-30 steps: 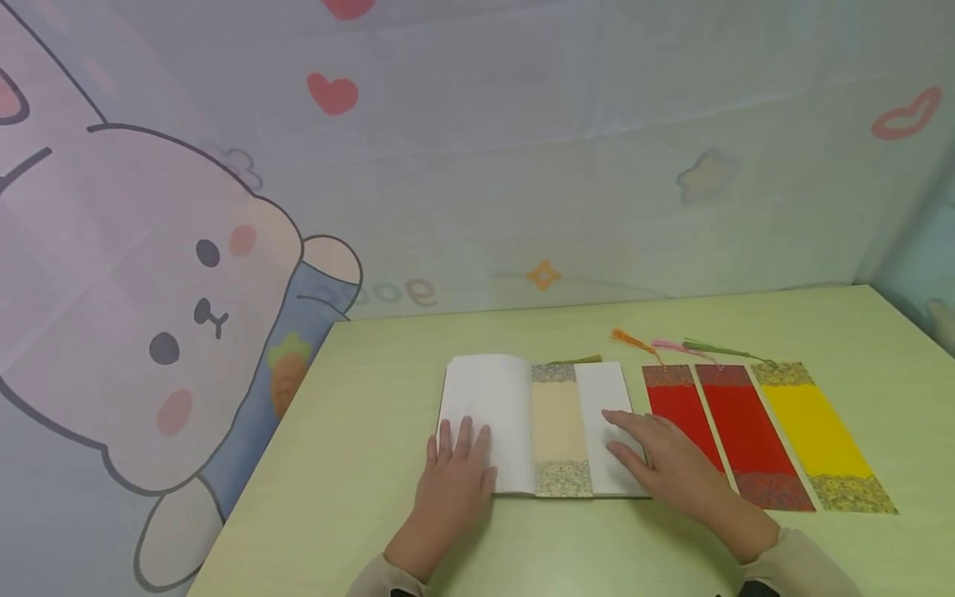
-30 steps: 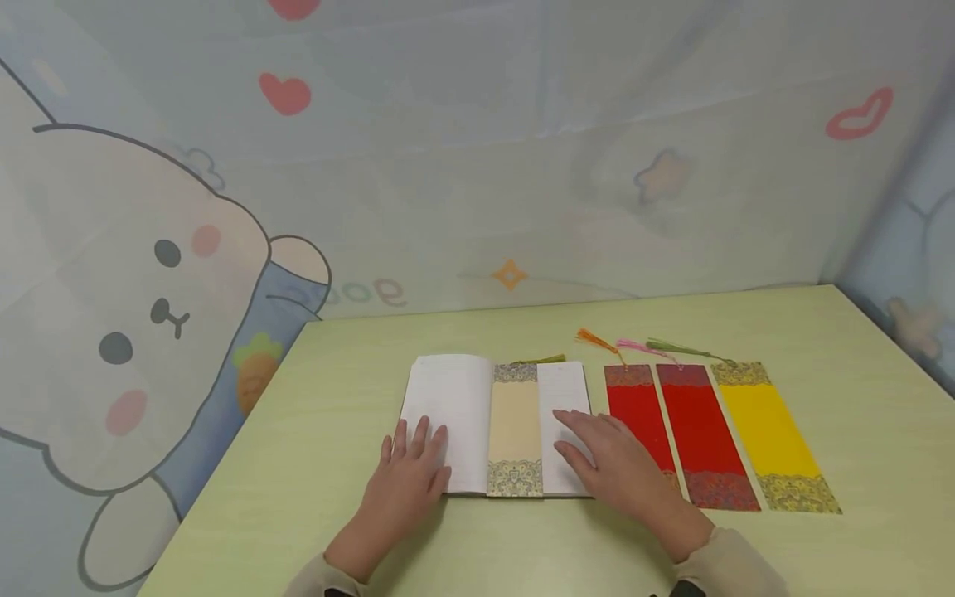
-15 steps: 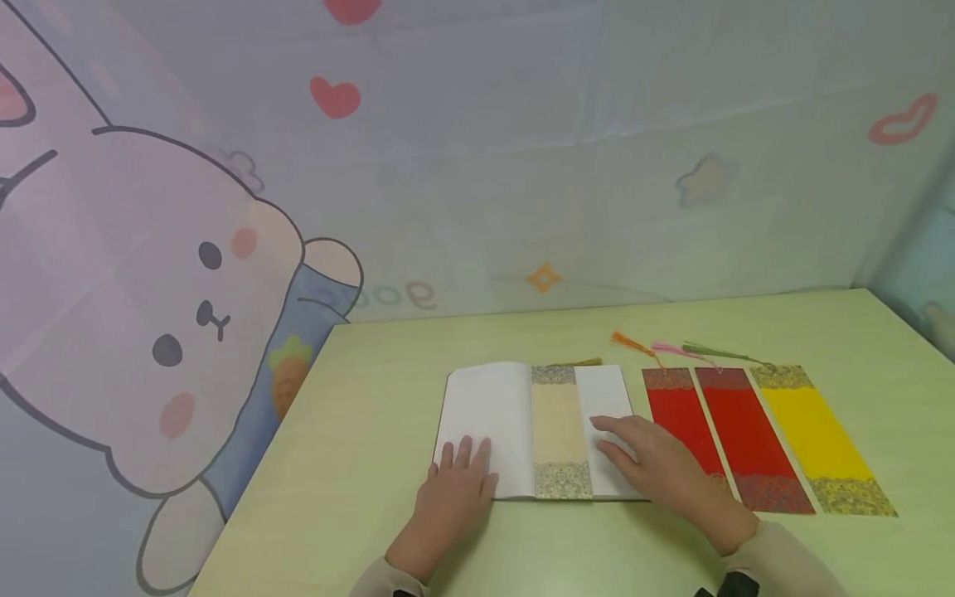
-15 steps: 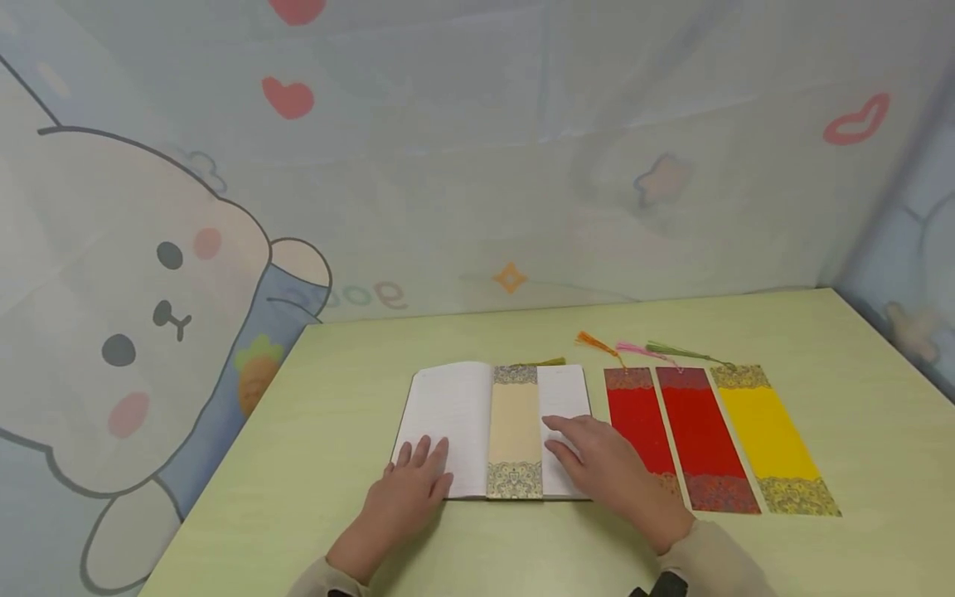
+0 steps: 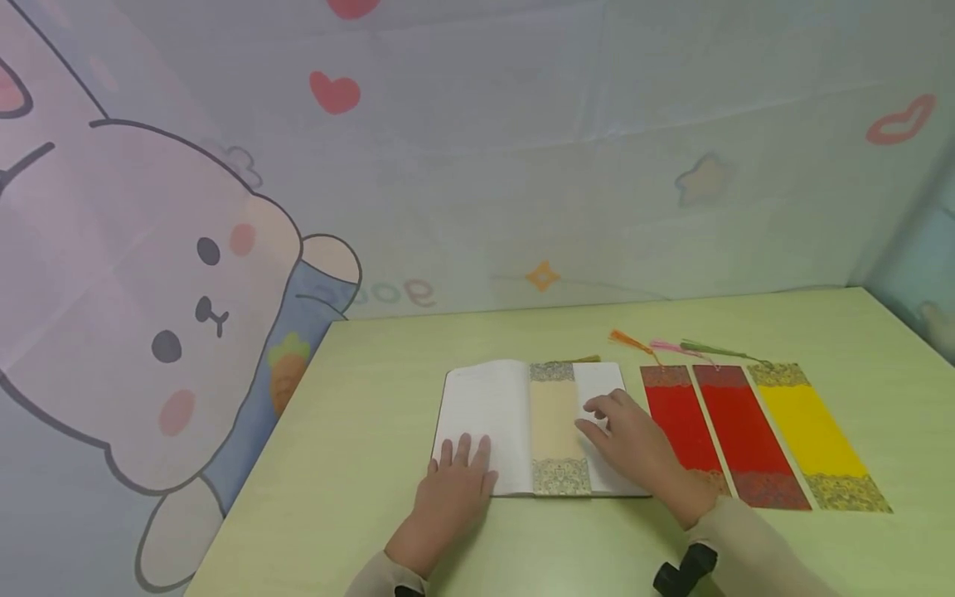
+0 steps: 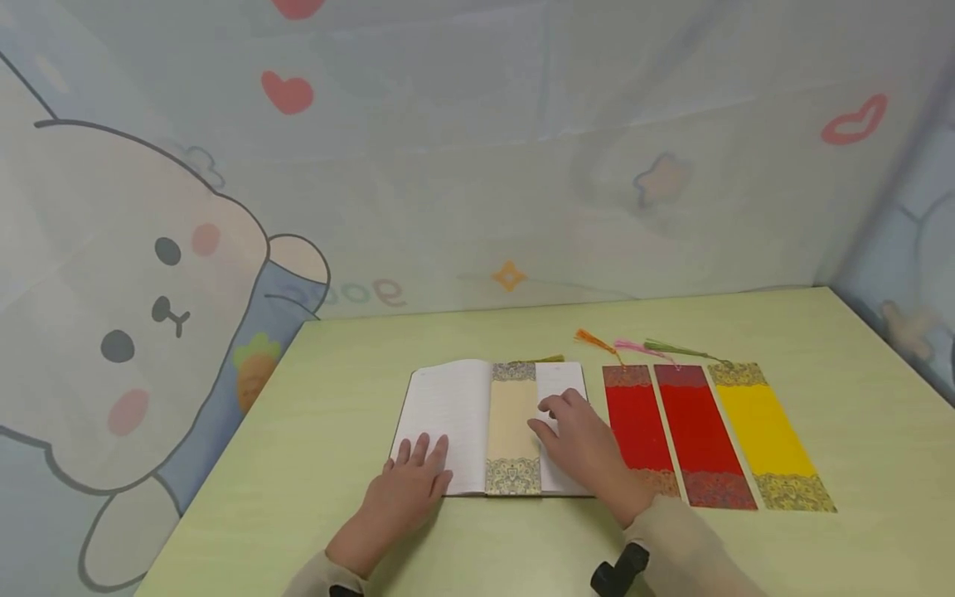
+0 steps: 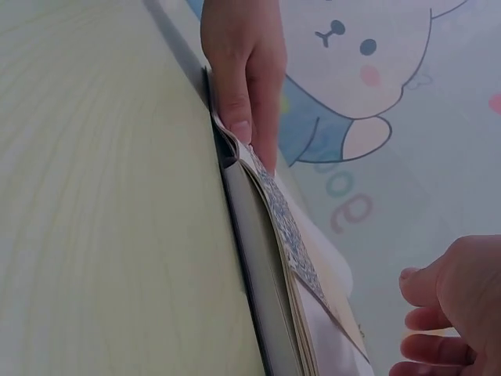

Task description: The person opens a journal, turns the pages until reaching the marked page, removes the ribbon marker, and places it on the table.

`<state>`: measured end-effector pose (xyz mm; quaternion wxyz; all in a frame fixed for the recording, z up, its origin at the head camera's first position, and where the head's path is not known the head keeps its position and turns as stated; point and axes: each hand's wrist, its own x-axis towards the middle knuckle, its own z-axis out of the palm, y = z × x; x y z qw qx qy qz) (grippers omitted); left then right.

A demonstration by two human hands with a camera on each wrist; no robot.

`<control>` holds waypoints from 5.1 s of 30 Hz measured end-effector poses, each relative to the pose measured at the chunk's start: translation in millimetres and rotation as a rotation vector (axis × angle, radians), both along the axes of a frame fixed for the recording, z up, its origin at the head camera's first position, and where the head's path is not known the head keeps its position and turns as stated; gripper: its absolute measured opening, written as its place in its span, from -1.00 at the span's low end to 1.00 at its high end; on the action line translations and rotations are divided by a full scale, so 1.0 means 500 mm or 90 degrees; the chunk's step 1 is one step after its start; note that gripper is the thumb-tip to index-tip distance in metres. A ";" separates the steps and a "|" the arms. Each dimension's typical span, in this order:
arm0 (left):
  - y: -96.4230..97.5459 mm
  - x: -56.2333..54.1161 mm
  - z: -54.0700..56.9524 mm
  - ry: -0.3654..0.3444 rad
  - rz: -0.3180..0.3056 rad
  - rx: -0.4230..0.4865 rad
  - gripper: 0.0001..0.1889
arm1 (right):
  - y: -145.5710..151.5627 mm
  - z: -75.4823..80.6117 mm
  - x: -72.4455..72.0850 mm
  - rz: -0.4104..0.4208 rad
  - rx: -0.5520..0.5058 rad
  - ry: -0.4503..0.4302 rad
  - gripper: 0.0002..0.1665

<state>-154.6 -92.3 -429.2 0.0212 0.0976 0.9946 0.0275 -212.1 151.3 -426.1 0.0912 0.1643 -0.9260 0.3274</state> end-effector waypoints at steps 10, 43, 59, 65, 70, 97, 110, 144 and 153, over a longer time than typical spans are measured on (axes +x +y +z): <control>-0.001 0.000 -0.004 0.008 -0.008 -0.010 -0.49 | -0.021 -0.002 -0.016 -0.046 0.077 -0.099 -0.56; 0.001 0.006 -0.016 0.066 -0.015 -0.009 -0.52 | -0.092 0.016 -0.023 -0.168 0.141 -0.259 -0.25; 0.004 0.011 -0.006 0.089 -0.020 -0.021 -0.54 | -0.076 0.025 -0.036 -0.136 0.111 -0.279 -0.26; 0.004 0.010 -0.006 0.088 -0.020 -0.020 -0.54 | -0.071 0.024 -0.037 -0.125 0.084 -0.287 -0.25; 0.005 0.008 -0.008 0.074 -0.015 -0.015 -0.53 | -0.068 0.025 -0.038 -0.125 0.063 -0.288 -0.21; 0.006 0.006 -0.018 0.074 -0.013 -0.019 -0.52 | -0.017 -0.008 -0.045 -0.071 -0.269 -0.312 -0.41; 0.008 0.003 -0.023 0.069 -0.007 -0.016 -0.52 | 0.027 -0.002 -0.041 -0.060 -0.357 -0.385 -0.32; 0.008 0.006 -0.029 0.095 -0.012 -0.013 -0.53 | 0.154 0.007 -0.047 -0.034 -0.586 -0.427 -0.21; 0.009 0.005 -0.029 0.099 -0.014 -0.010 -0.53 | 0.194 0.006 -0.046 -0.027 -0.584 -0.415 -0.13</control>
